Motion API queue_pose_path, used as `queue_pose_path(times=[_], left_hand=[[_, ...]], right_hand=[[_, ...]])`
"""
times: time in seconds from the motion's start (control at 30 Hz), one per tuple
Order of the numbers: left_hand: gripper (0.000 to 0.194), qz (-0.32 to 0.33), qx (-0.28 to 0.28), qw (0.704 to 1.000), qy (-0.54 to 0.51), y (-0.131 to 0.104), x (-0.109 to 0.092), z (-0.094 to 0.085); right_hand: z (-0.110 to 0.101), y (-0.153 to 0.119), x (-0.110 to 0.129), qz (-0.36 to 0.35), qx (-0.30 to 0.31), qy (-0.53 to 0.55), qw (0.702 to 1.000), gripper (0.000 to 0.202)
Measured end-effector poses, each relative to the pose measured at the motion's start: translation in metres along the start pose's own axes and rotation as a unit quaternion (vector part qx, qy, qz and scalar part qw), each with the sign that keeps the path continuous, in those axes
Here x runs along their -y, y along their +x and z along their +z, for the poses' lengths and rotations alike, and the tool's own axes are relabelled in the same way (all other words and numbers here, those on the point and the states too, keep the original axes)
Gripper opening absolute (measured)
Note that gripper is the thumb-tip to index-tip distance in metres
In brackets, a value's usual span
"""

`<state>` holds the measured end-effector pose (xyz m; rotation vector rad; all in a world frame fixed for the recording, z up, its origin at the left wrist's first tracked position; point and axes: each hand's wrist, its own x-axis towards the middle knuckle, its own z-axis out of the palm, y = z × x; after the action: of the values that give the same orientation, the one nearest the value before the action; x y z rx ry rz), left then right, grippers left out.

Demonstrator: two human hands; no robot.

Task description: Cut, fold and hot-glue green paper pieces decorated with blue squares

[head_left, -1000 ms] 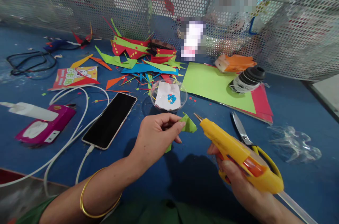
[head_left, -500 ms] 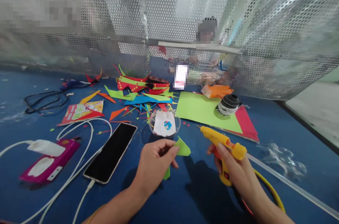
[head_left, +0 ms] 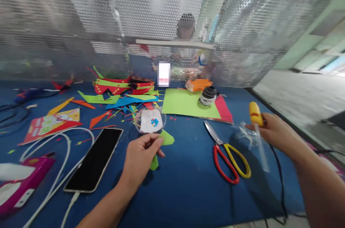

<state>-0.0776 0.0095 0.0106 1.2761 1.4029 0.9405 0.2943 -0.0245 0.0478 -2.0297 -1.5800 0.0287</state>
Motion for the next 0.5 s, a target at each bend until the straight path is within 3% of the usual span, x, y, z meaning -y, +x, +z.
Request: queue_pose_path(times=[0.1, 0.3, 0.5], left_hand=[[0.033, -0.001, -0.009, 1.000, 0.002, 0.003, 0.003, 0.000], [0.037, -0.007, -0.017, 1.000, 0.010, 0.006, 0.007, 0.000], [0.038, -0.030, 0.012, 0.999, 0.009, 0.002, 0.002, 0.001]], right_hand=[[-0.004, 0.000, -0.017, 0.044, 0.031, -0.106, 0.993, 0.023], [0.014, -0.002, -0.041, 0.096, 0.071, -0.206, 0.971, 0.015], [0.013, -0.011, -0.062, 0.035, 0.091, -0.187, 0.978, 0.029]])
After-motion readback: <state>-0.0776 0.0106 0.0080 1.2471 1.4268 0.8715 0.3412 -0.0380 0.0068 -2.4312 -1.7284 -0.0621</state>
